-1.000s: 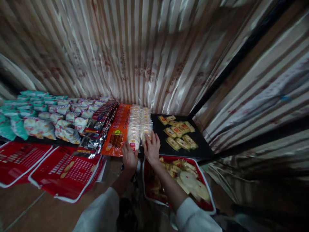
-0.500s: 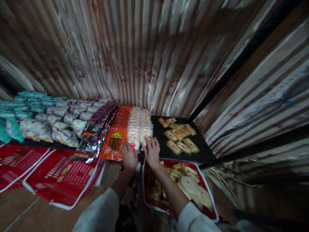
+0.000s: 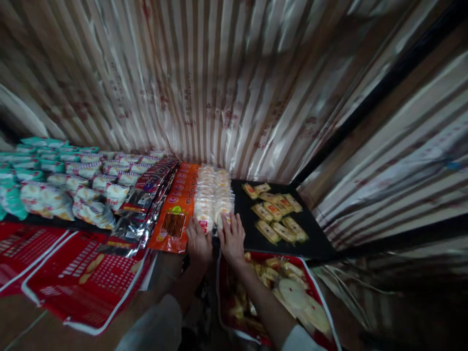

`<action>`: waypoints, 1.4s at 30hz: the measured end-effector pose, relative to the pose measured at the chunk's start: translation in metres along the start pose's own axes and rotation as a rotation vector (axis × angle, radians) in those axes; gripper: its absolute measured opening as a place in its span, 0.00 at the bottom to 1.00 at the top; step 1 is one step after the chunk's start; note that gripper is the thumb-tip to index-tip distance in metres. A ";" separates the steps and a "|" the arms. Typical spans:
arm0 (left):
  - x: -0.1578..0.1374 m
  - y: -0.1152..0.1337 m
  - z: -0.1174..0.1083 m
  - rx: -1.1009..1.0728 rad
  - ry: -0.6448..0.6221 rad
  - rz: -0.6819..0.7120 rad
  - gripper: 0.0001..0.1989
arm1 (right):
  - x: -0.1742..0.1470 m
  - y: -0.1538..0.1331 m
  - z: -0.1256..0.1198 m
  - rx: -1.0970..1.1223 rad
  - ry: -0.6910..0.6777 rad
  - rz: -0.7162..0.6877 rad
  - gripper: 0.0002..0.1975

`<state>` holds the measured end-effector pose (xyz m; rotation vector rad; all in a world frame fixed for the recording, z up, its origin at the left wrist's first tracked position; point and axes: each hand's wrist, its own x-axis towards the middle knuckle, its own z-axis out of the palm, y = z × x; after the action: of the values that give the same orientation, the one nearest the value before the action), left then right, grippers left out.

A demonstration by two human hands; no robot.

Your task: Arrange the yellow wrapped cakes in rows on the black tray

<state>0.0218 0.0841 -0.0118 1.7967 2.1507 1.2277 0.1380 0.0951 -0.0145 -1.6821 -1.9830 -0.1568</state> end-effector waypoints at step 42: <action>-0.018 -0.018 0.016 0.001 0.126 0.283 0.24 | 0.137 -0.058 0.013 -0.023 -0.434 -0.110 0.27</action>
<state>0.0217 0.0774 -0.0407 2.1357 2.0071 1.4322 0.0679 0.2086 0.0519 -1.7315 -2.3962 0.1624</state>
